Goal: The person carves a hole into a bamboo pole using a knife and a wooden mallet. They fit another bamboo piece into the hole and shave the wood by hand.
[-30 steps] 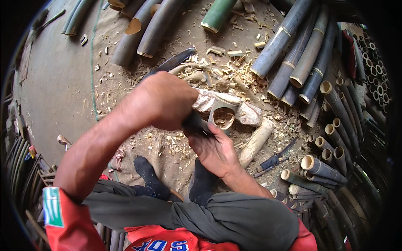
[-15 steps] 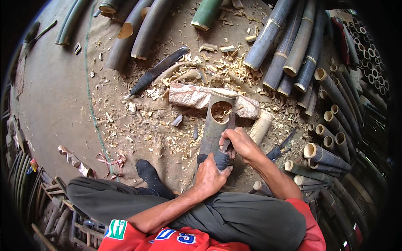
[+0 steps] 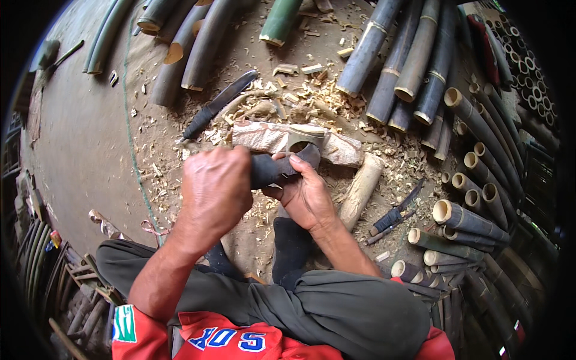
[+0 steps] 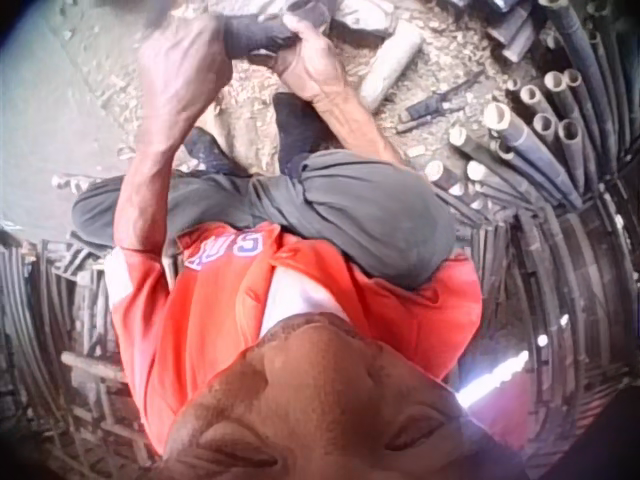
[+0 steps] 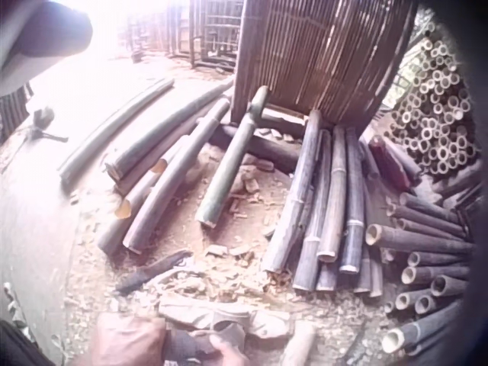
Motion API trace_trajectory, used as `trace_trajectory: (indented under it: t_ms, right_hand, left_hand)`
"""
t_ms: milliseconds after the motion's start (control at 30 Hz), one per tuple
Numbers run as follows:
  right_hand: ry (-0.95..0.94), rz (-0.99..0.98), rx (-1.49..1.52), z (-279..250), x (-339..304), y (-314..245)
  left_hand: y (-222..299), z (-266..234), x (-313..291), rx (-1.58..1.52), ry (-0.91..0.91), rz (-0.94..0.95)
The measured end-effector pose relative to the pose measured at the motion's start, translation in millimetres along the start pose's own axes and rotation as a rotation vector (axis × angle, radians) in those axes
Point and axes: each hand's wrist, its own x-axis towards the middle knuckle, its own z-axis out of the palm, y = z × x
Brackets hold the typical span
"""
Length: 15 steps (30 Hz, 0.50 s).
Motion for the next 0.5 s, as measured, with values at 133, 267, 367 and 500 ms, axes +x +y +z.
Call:
trace_trajectory:
  t_ms: [133, 267, 367, 500]
  right_hand:
    - [-0.053, 0.065, 0.274, -29.1, 4.4, 5.1]
    - [-0.017, 0.027, 0.036, 8.0, -19.5, 12.9]
    - [-0.016, 0.045, -0.134, -25.5, -42.9, 31.2]
    - [0.094, -0.081, -0.911, -52.6, -76.8, -12.4]
  left_hand:
    - [62.0, -5.4, 12.0, 0.474, 0.068, 0.162]
    - [34.1, 13.2, -9.7, 0.141, -0.049, 0.171]
    - [18.8, 25.1, -33.8, -0.125, -0.445, 0.375]
    - [66.7, 27.5, -27.5, -0.407, -0.254, 0.826]
